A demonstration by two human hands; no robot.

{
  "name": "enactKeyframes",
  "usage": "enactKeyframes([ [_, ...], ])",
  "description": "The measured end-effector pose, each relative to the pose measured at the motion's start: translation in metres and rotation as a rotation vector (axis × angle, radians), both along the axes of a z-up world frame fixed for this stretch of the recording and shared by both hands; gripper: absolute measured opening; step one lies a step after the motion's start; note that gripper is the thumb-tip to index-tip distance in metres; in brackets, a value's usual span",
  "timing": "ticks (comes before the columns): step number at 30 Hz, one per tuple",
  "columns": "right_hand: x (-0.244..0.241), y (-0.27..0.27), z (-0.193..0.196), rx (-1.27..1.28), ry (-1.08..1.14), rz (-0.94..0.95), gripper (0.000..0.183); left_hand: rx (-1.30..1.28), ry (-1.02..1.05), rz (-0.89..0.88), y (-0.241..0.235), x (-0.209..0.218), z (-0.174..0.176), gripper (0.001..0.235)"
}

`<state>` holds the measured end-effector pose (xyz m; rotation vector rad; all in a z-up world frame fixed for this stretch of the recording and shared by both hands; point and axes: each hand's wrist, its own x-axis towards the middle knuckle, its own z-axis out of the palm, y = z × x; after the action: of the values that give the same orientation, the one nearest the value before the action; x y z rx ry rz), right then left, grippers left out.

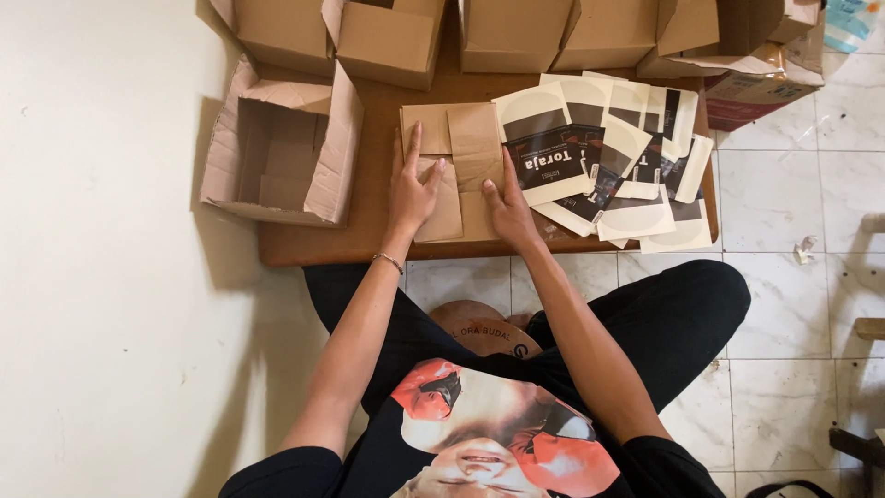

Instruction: The person is assembling cardboard boxes by hand and placing labeled coffee bags inside them on a low table.

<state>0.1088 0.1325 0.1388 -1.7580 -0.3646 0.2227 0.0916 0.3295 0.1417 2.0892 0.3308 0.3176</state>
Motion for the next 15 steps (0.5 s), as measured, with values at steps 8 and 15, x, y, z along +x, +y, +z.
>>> enactKeyframes([
  [8, -0.023, 0.014, 0.003, -0.015, 0.033, -0.002, 0.066, 0.002, -0.001, 0.002, 0.013, -0.026, 0.013, 0.071],
  [15, -0.044, 0.030, 0.007, -0.036, 0.053, 0.000, 0.065, 0.022, 0.014, 0.035, 0.027, -0.047, 0.015, 0.072],
])
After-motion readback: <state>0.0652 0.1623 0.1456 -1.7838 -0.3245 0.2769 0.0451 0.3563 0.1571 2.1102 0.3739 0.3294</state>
